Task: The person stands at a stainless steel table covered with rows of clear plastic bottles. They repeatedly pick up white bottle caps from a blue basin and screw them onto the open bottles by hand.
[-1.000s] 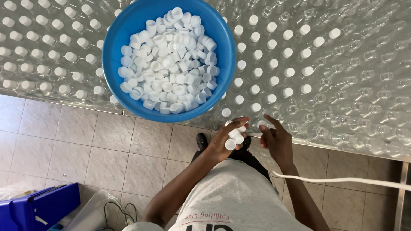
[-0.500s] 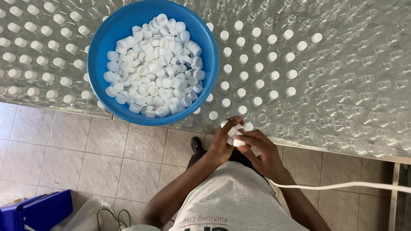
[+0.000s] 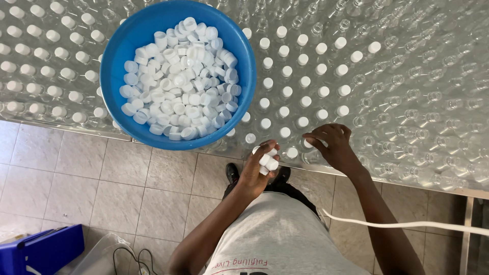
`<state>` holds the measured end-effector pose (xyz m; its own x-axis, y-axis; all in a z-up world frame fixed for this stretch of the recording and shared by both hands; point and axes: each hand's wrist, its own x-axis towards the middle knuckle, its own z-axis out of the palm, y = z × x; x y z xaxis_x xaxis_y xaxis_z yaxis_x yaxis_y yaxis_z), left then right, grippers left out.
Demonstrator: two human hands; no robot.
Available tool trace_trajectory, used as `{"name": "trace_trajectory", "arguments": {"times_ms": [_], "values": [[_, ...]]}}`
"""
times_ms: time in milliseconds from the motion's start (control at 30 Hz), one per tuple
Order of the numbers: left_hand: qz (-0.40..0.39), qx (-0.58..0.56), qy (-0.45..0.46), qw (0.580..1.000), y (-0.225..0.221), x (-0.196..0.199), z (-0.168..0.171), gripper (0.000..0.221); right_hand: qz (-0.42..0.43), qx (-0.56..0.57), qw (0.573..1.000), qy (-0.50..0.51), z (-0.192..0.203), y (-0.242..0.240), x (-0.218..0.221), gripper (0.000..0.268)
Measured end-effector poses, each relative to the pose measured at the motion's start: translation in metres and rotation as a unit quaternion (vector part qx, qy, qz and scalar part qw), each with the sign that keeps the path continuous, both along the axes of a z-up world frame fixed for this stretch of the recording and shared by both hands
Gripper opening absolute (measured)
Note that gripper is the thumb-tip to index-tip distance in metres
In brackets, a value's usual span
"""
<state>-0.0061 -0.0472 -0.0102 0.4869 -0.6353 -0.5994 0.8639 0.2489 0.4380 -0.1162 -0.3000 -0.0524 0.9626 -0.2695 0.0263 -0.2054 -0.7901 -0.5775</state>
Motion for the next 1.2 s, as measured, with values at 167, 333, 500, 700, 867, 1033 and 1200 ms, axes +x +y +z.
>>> {"name": "trace_trajectory", "arguments": {"times_ms": [167,333,500,700,867,1033,1200], "values": [[0.013,0.002,0.013,1.0,0.003,-0.001,0.001,0.043,0.036,0.025,0.997,0.065,0.034,-0.003,0.013,0.028],[0.014,0.003,0.018,1.0,0.0,-0.002,0.004,0.043,0.036,0.087,0.986,0.137,0.02,-0.026,0.025,0.032],[0.001,0.002,-0.008,1.0,-0.005,-0.008,0.004,0.049,0.038,0.127,0.976,0.175,0.004,-0.041,0.038,0.025],[-0.034,-0.017,-0.025,0.999,-0.014,-0.02,0.01,0.056,0.067,0.121,0.977,0.161,0.028,-0.032,0.041,0.023],[-0.005,-0.009,0.007,1.0,-0.024,-0.027,0.008,0.04,0.052,0.026,0.998,0.007,0.035,-0.006,0.005,0.035],[0.04,-0.029,0.047,0.998,-0.037,-0.032,0.011,0.03,0.124,0.062,0.981,-0.136,0.076,0.04,-0.02,0.037],[0.04,-0.04,0.069,0.996,-0.046,-0.039,0.006,0.021,0.166,-0.016,0.973,-0.159,0.093,0.047,-0.029,0.028]]}}
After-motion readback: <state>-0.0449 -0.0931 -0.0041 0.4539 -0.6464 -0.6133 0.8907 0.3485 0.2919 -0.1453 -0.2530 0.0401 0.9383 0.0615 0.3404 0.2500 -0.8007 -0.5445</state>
